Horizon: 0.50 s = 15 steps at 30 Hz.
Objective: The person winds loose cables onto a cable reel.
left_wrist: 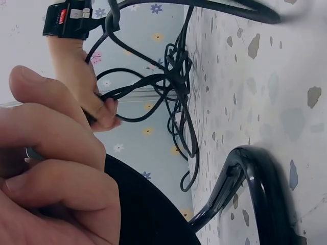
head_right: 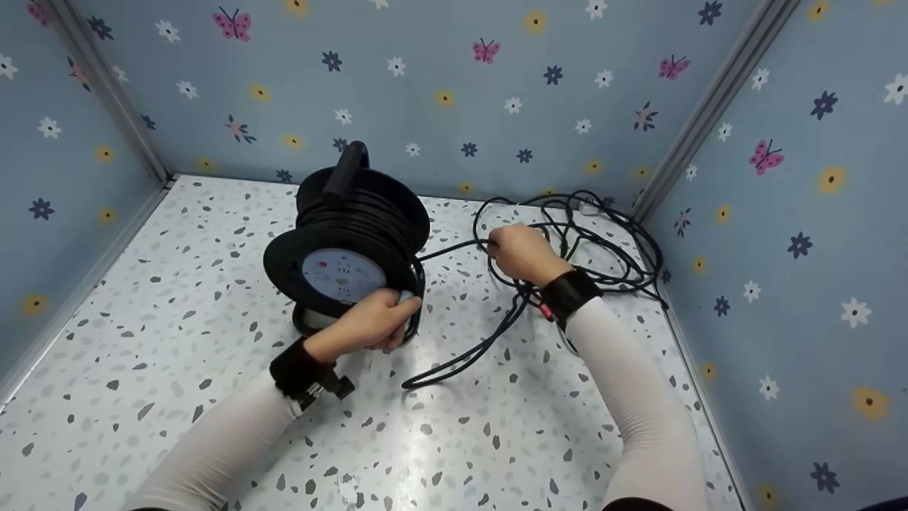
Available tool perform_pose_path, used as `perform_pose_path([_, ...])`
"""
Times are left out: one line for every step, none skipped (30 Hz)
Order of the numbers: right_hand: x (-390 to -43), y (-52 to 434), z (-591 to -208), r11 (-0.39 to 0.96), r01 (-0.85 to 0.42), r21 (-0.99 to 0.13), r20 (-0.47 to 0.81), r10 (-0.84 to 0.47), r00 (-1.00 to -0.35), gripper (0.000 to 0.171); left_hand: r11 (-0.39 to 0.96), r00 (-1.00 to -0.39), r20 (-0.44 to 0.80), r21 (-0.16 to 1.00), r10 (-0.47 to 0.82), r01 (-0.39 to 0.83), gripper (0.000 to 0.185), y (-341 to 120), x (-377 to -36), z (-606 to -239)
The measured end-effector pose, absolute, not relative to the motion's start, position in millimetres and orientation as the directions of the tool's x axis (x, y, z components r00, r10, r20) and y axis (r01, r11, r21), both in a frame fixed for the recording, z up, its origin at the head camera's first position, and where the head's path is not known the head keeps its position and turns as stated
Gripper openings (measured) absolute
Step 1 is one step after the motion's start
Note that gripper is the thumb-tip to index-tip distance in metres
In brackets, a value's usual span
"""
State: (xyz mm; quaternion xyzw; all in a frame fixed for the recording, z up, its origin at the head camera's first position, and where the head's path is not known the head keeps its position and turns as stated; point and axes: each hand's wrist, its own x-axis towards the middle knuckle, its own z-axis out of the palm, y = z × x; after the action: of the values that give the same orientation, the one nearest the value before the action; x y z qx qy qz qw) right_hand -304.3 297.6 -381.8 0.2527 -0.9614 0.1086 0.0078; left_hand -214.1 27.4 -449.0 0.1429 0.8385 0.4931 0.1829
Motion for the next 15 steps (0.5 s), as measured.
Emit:
perform_pose_path([-304, 300, -380, 0.829, -0.492, -0.265, 0.054, -0.497, -0.866, 0.025, 0.483, -0.892, -0.168, 0.874, 0.42, 0.063, 0.059, 28, -214, -449])
perform_pose_path([-305, 303, -378, 0.81, -0.483, -0.334, 0.021, -0.506, -0.863, 0.023, 0.492, -0.892, -0.171, 0.868, 0.418, 0.064, 0.058, 27, -214, -449])
perform_pose_path([-305, 306, -376, 0.788, -0.466, -0.403, -0.016, -0.515, -0.857, 0.02, 0.499, -0.893, -0.171, 0.864, 0.417, 0.068, 0.057, 27, -214, -450])
perform_pose_path([-303, 308, -372, 0.771, -0.438, -0.461, -0.059, -0.519, -0.853, 0.018, 0.504, -0.893, -0.169, 0.861, 0.417, 0.072, 0.057, 27, -214, -451])
perform_pose_path([-300, 309, -367, 0.758, -0.411, -0.506, -0.101, -0.526, -0.845, 0.015, 0.506, -0.894, -0.164, 0.859, 0.417, 0.079, 0.056, 27, -214, -453])
perform_pose_path([-300, 312, -366, 0.747, -0.393, -0.536, -0.131, -0.534, -0.835, 0.014, 0.512, -0.895, -0.158, 0.855, 0.418, 0.088, 0.056, 26, -213, -454])
perform_pose_path([-300, 314, -364, 0.742, -0.388, -0.546, -0.157, -0.546, -0.823, 0.015, 0.518, -0.895, -0.151, 0.85, 0.419, 0.099, 0.056, 26, -213, -455])
perform_pose_path([-300, 315, -362, 0.747, -0.389, -0.539, -0.18, -0.554, -0.813, 0.014, 0.522, -0.895, -0.144, 0.846, 0.422, 0.11, 0.056, 25, -213, -456])
perform_pose_path([-300, 315, -361, 0.758, -0.408, -0.509, -0.188, -0.561, -0.806, 0.013, 0.527, -0.895, -0.138, 0.841, 0.424, 0.12, 0.056, 25, -212, -458])
perform_pose_path([-300, 314, -360, 0.778, -0.435, -0.453, -0.191, -0.561, -0.805, 0.012, 0.535, -0.894, -0.135, 0.835, 0.427, 0.13, 0.057, 24, -212, -459])
perform_pose_path([-303, 314, -362, 0.794, -0.467, -0.388, -0.187, -0.564, -0.804, 0.013, 0.544, -0.894, -0.132, 0.828, 0.427, 0.138, 0.058, 24, -212, -460])
perform_pose_path([-306, 313, -365, 0.809, -0.497, -0.313, -0.182, -0.564, -0.805, 0.014, 0.554, -0.895, -0.132, 0.82, 0.425, 0.142, 0.059, 23, -212, -462])
perform_pose_path([-307, 311, -366, 0.823, -0.518, -0.233, -0.181, -0.56, -0.809, 0.015, 0.564, -0.896, -0.135, 0.813, 0.422, 0.143, 0.06, 23, -212, -464])
perform_pose_path([-308, 307, -368, 0.837, -0.524, -0.159, -0.184, -0.546, -0.817, 0.016, 0.569, -0.898, -0.141, 0.811, 0.416, 0.137, 0.061, 22, -211, -467])
perform_pose_path([-309, 303, -370, 0.847, -0.524, -0.093, -0.19, -0.531, -0.826, 0.017, 0.571, -0.9, -0.148, 0.811, 0.41, 0.127, 0.06, 22, -211, -469])
